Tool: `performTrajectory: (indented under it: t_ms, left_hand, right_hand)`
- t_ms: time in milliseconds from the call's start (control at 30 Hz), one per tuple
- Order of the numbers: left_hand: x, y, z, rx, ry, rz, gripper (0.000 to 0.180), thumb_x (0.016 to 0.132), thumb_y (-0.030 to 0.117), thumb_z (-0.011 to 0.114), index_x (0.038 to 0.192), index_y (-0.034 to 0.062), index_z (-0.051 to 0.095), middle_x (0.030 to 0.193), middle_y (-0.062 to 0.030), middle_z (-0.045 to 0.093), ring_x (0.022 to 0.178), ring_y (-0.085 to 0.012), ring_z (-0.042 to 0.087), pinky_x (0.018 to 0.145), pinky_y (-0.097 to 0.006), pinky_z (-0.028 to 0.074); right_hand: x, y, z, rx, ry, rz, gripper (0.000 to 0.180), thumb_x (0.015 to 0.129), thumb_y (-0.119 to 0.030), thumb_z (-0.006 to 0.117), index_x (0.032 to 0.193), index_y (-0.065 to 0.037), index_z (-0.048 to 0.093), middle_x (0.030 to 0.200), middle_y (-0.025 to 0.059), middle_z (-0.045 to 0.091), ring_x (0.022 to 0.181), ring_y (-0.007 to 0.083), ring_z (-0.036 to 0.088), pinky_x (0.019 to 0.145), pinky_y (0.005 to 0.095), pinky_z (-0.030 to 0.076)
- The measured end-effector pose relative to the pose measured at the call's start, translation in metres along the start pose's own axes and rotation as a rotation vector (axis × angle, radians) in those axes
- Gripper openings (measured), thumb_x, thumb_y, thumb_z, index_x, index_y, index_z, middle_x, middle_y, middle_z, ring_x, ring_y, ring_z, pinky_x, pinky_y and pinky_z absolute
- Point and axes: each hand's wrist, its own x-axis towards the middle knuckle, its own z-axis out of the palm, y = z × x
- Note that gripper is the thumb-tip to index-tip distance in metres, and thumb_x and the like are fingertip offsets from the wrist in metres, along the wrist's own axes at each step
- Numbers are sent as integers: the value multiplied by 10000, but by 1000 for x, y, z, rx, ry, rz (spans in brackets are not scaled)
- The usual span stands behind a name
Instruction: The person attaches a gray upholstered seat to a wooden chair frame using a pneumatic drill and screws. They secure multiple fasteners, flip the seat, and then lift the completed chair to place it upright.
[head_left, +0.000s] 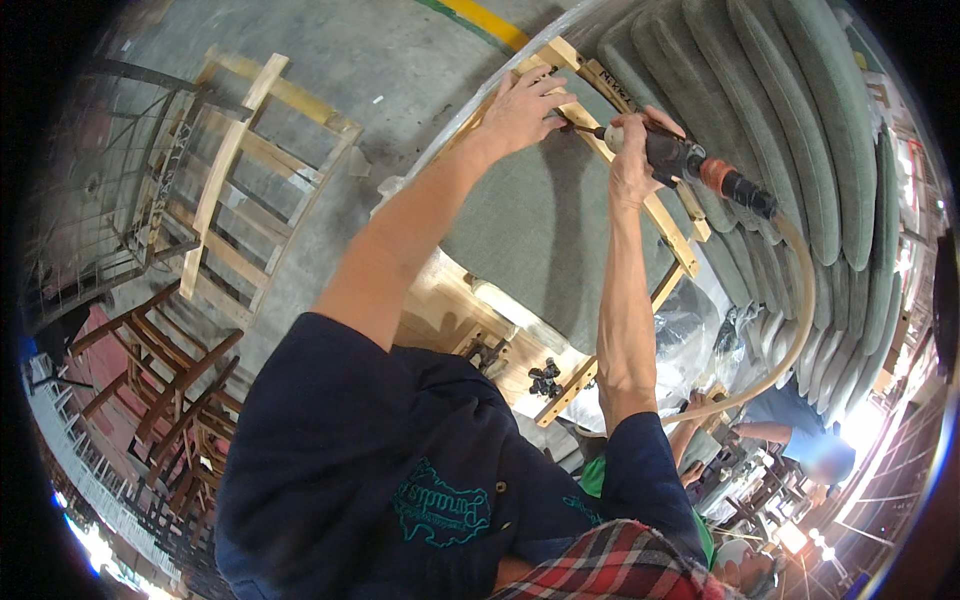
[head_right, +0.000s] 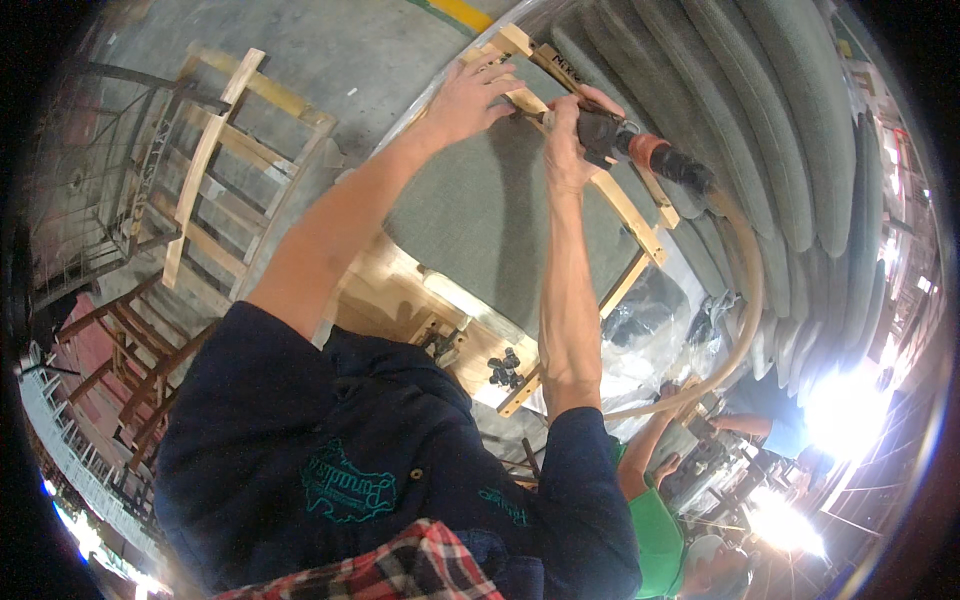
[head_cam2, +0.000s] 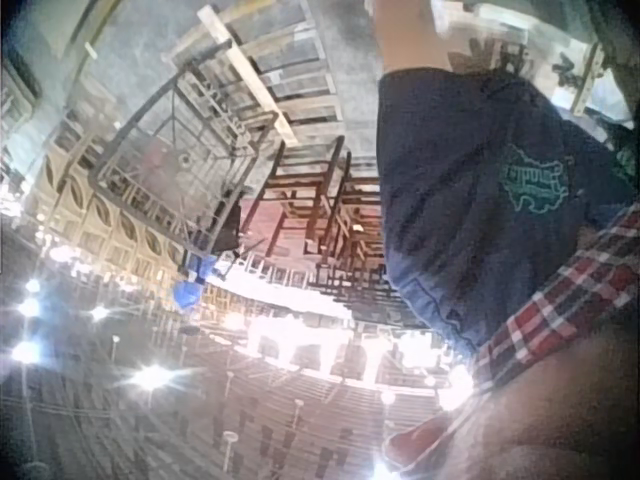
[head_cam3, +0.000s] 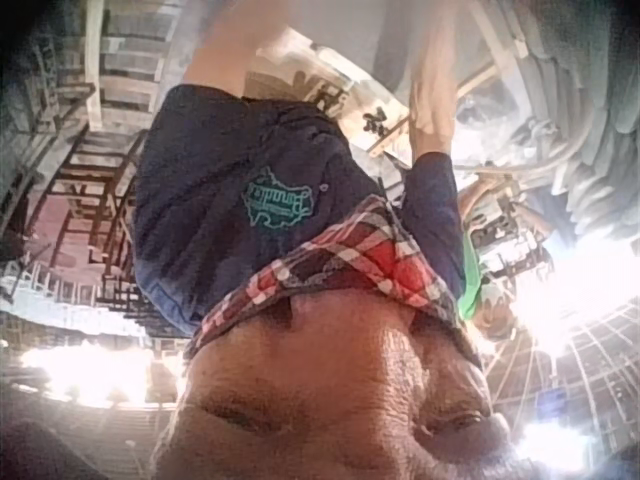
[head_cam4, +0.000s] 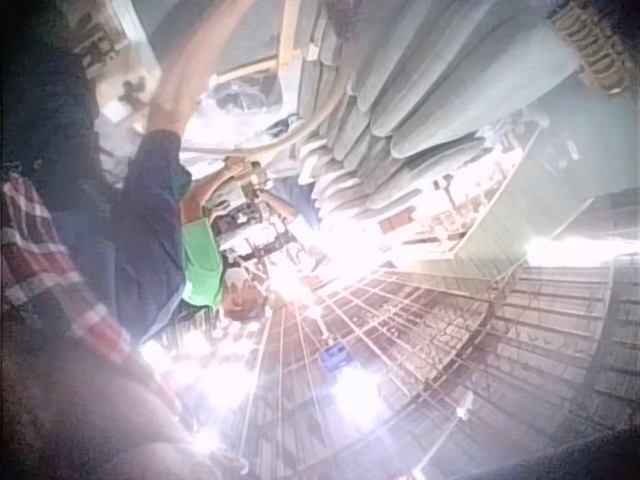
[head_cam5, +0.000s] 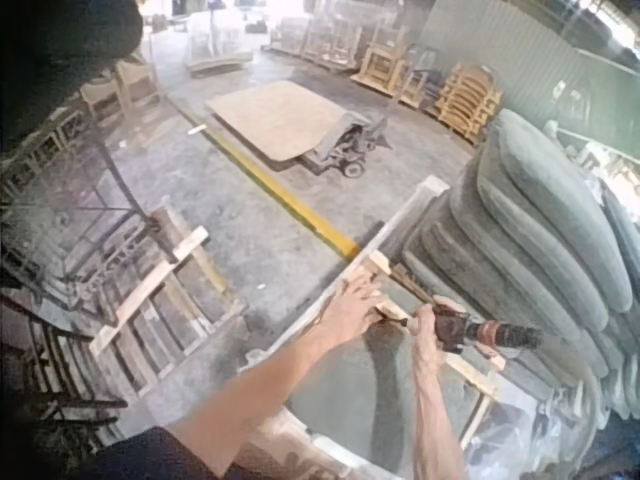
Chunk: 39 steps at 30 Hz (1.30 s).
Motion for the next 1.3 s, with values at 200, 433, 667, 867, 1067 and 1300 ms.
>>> performTrajectory:
  t_ms: [200, 433, 667, 867, 1067, 1300]
  left_hand:
    - [12, -15, -3, 25, 16, 149, 479, 842, 371, 755, 1284, 259, 610, 1351, 2, 576, 1345, -214, 469, 1151, -599, 292]
    - [18, -22, 10, -89, 131, 295, 478, 816, 280, 787, 1242, 157, 609, 1283, -51, 587, 1248, -278, 522, 1137, -454, 370]
    - [20, -23, 9, -71, 102, 344, 489, 821, 285, 778, 1251, 125, 608, 1232, -74, 588, 1239, -294, 512, 1106, -442, 394]
    - [19, -25, 9, -60, 55, 333, 471, 853, 308, 750, 1260, 114, 616, 1262, -84, 572, 1263, -287, 495, 1128, -438, 378]
    - [20, -25, 11, -61, 48, 321, 470, 862, 320, 744, 1266, 123, 608, 1279, -77, 566, 1275, -288, 485, 1141, -433, 376]
    - [19, -23, 7, -55, 32, 312, 480, 856, 325, 750, 1269, 128, 607, 1274, -72, 569, 1271, -286, 490, 1145, -430, 368]
  right_hand:
    - [6, 6, 10, -2, -63, -40, 236, 835, -17, 671, 1044, 40, 577, 750, 108, 693, 735, 165, 680, 735, 308, 530]
    - [7, 9, 10, 49, -60, -62, 239, 839, 22, 642, 1063, 36, 560, 763, 128, 683, 687, 183, 681, 704, 317, 548]
    - [9, 9, -7, -1, -13, -4, 270, 818, -3, 662, 1069, 13, 565, 778, 111, 685, 725, 172, 678, 744, 301, 542]
    - [5, -5, -8, 88, -39, 19, 254, 833, -5, 656, 1071, 9, 566, 788, 126, 695, 738, 187, 688, 764, 308, 536]
    - [2, 2, -9, 130, -64, 13, 251, 841, 5, 658, 1074, 7, 565, 795, 151, 706, 739, 201, 699, 745, 320, 552]
    - [0, -4, -2, 121, -50, 39, 247, 842, -1, 661, 1071, 15, 572, 783, 146, 705, 721, 206, 702, 731, 326, 560]
